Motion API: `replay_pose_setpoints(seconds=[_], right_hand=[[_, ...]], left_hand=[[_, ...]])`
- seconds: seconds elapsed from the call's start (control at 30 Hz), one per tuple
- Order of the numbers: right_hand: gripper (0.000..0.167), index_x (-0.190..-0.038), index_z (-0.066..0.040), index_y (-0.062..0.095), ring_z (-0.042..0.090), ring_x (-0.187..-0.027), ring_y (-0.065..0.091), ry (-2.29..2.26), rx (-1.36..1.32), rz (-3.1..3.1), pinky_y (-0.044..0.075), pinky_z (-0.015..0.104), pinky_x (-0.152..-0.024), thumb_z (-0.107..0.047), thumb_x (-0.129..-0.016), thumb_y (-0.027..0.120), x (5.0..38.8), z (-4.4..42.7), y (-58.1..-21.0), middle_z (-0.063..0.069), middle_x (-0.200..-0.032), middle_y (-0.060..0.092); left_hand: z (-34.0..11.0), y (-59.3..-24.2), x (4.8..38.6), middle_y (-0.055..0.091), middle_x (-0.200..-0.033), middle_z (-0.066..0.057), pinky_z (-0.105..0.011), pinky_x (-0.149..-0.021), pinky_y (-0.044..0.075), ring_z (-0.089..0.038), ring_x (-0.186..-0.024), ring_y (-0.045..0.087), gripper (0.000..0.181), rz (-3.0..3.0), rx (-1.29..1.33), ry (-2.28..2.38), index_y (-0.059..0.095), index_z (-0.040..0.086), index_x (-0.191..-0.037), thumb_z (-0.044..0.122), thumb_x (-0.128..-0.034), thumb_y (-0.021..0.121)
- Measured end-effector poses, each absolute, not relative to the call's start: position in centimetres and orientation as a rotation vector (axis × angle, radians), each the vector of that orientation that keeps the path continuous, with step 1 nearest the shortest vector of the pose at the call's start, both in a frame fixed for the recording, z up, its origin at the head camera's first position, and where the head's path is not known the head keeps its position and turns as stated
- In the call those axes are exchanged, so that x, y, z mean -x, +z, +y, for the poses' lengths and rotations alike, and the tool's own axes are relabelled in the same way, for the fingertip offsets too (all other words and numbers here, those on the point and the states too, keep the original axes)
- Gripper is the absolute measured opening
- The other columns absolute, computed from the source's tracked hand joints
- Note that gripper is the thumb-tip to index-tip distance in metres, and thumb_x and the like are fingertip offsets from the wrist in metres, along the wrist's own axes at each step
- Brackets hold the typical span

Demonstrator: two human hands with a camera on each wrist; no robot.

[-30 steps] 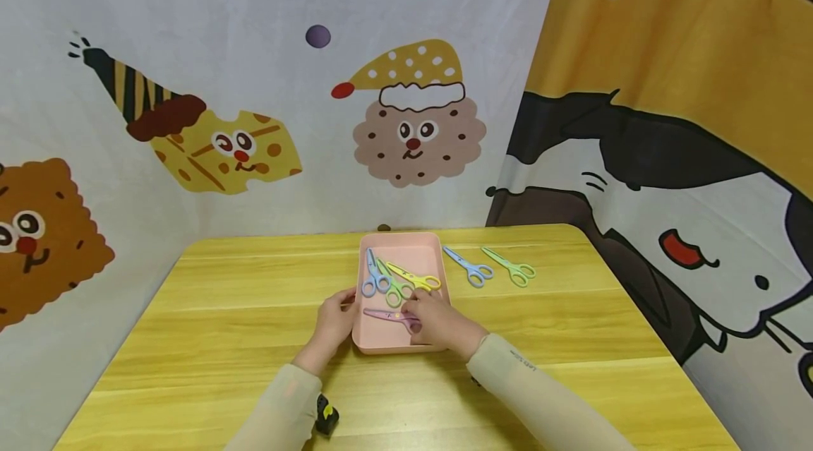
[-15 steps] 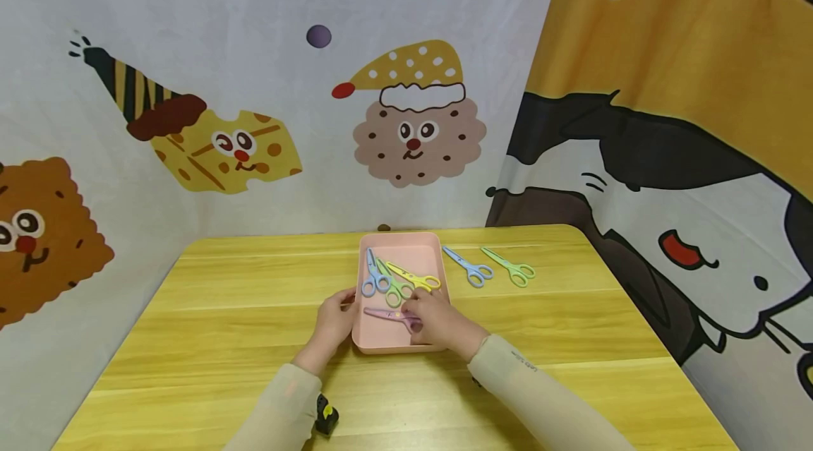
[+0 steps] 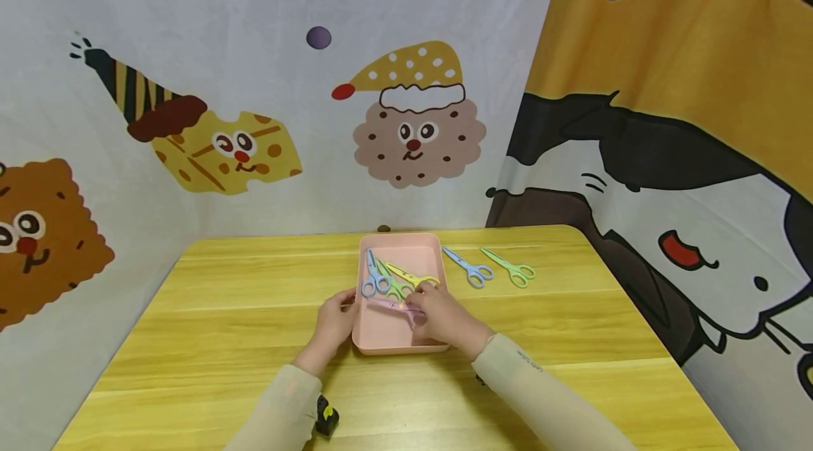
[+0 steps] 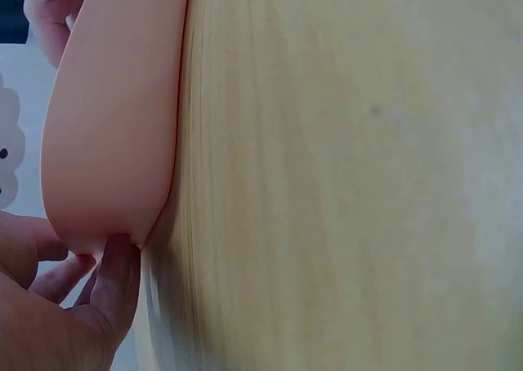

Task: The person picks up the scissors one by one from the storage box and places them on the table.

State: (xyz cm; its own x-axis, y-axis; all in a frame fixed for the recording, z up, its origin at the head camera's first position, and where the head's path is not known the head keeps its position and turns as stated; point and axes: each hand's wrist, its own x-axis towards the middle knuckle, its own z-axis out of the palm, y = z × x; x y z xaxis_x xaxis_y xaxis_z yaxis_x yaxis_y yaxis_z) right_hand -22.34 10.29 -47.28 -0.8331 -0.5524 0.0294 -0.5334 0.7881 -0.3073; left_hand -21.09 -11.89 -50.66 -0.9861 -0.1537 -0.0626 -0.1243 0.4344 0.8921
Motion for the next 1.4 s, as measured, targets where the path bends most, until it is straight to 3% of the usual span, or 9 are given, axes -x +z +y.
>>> replay_pose_setpoints(seconds=[0.3,0.47,1.17,1.4], right_hand=[[0.058,-0.119,-0.013,0.065,0.021,-0.095,0.048,-0.501,0.812,2.928,0.047,0.032,-0.080,-0.019,-0.064,0.080,22.4,10.5,-46.7,0.005,-0.113,0.056],[0.060,-0.122,-0.014,0.064,0.021,-0.095,0.048,-0.491,0.766,2.923,0.047,0.031,-0.079,-0.020,-0.065,0.080,22.4,10.6,-46.7,0.005,-0.115,0.055],[0.042,-0.110,-0.011,0.068,0.023,-0.090,0.049,-0.601,0.801,3.009,0.045,0.033,-0.076,-0.017,-0.069,0.079,22.8,11.5,-46.3,0.005,-0.105,0.056],[0.044,-0.111,-0.010,0.067,0.024,-0.091,0.047,-0.579,0.771,3.030,0.045,0.033,-0.076,-0.019,-0.070,0.080,23.2,11.7,-46.1,0.005,-0.108,0.056]], left_hand=[[-11.7,-50.3,20.6,0.065,-0.109,-0.021,-0.033,-0.077,0.057,-0.029,-0.096,0.063,0.034,-2.592,-0.212,-1.617,0.060,-0.005,-0.122,0.010,-0.0918,0.057],[-11.8,-50.4,20.8,0.064,-0.114,-0.020,-0.036,-0.083,0.056,-0.030,-0.102,0.062,0.035,-2.601,-0.259,-1.666,0.059,-0.003,-0.125,0.011,-0.0926,0.057],[-11.7,-50.5,21.0,0.064,-0.113,-0.019,-0.036,-0.083,0.056,-0.030,-0.102,0.062,0.035,-2.614,-0.250,-1.653,0.059,-0.003,-0.125,0.013,-0.0932,0.057],[-11.9,-50.7,21.2,0.064,-0.113,-0.018,-0.035,-0.083,0.056,-0.029,-0.103,0.061,0.035,-2.636,-0.261,-1.636,0.059,-0.002,-0.125,0.013,-0.0936,0.057]])
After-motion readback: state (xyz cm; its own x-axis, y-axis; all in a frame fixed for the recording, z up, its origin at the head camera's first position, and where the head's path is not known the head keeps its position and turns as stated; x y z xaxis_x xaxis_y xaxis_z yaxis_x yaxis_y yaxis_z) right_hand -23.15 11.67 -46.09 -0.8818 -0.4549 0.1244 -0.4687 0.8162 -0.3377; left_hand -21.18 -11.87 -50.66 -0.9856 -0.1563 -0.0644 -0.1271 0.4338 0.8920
